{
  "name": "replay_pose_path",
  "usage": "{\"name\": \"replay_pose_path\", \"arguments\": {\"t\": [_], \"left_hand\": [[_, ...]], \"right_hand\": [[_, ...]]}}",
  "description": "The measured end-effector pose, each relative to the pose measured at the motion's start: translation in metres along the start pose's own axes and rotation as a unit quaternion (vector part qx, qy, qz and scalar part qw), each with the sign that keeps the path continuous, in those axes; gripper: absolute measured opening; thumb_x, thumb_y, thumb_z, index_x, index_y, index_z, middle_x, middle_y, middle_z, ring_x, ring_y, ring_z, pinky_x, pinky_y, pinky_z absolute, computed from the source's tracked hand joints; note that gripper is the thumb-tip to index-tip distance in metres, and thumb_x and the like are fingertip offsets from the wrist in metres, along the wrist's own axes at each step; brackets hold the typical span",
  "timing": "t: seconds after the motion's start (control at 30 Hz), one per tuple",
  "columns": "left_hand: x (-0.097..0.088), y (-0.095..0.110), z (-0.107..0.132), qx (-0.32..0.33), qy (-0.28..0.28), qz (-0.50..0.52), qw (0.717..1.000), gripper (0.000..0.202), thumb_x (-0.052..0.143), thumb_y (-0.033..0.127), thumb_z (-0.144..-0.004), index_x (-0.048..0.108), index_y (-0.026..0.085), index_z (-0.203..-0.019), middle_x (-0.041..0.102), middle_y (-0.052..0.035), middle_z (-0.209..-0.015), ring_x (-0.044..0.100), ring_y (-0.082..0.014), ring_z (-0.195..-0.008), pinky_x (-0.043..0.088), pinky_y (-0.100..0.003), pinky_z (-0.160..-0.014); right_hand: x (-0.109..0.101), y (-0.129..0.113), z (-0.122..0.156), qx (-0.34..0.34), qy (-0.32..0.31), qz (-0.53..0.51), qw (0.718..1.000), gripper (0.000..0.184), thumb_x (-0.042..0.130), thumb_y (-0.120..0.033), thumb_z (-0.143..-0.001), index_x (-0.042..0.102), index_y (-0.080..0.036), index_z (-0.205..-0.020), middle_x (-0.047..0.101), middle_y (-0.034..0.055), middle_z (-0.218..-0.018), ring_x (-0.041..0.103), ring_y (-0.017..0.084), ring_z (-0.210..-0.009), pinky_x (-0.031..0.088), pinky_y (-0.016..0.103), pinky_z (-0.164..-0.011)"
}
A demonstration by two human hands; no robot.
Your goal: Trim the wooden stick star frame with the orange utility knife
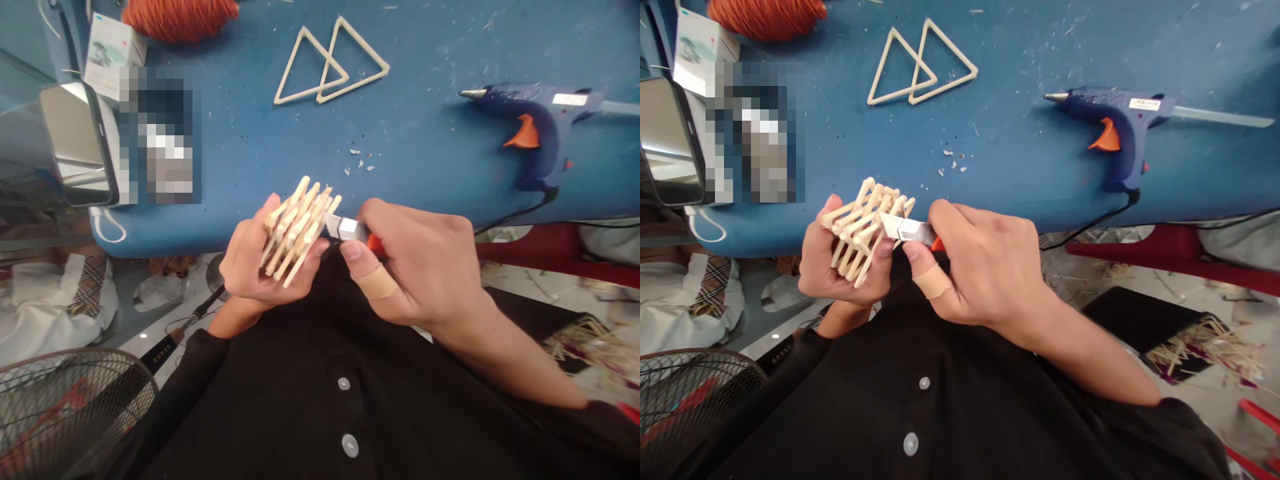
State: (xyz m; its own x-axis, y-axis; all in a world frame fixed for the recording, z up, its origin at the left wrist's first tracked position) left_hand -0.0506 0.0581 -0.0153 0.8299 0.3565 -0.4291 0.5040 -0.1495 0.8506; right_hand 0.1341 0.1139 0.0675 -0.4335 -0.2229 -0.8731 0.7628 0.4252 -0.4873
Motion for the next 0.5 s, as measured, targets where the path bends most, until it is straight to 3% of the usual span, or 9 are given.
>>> {"name": "replay_pose_path", "arguments": {"t": [0.1, 0.27, 0.5], "left_hand": [[-0.017, 0.014, 0.0, 0.068, 0.098, -0.01, 0.993, 0.078, 0.086, 0.075, -0.09, 0.069, 0.036, -0.156, 0.086, -0.0115, -0.129, 0.084, -0.0353, -0.094, 0.073, -0.058, -0.078], [-0.016, 0.026, -0.002, 0.136, 0.093, -0.042, 0.985, 0.087, 0.088, 0.08, -0.087, 0.068, 0.034, -0.158, 0.087, -0.0132, -0.127, 0.086, -0.0345, -0.088, 0.074, -0.055, -0.076], [-0.014, 0.038, -0.009, 0.174, 0.111, -0.072, 0.976, 0.086, 0.081, 0.085, -0.091, 0.067, 0.036, -0.161, 0.088, -0.0116, -0.123, 0.083, -0.0326, -0.082, 0.072, -0.052, -0.072]], "right_hand": [[0.001, 0.001, 0.001, 0.002, -0.002, 0.025, 1.0, 0.051, 0.032, -0.062, -0.111, 0.051, -0.027, -0.08, 0.046, 0.0004, -0.06, 0.044, 0.018, -0.056, 0.026, 0.033, -0.056], [0.0, 0.003, 0.001, 0.012, 0.001, 0.054, 0.999, 0.05, 0.032, -0.059, -0.109, 0.053, -0.026, -0.078, 0.046, 0.0005, -0.06, 0.043, 0.018, -0.056, 0.023, 0.032, -0.055], [-0.005, 0.004, 0.002, 0.021, 0.027, 0.071, 0.997, 0.053, 0.034, -0.06, -0.109, 0.056, -0.025, -0.077, 0.05, 0.0018, -0.06, 0.046, 0.018, -0.057, 0.02, 0.033, -0.056]]}}
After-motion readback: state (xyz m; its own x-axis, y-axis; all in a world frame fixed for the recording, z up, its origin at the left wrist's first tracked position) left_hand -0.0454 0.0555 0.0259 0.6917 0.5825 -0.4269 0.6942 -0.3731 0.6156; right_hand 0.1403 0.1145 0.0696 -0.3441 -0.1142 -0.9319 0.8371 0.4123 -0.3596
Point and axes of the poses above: each hand's wrist, its own z-axis away from the middle knuckle, its own x-axis out of the palm, y = z × x, the point moved 8 cm from there along -z, towards the middle knuckle
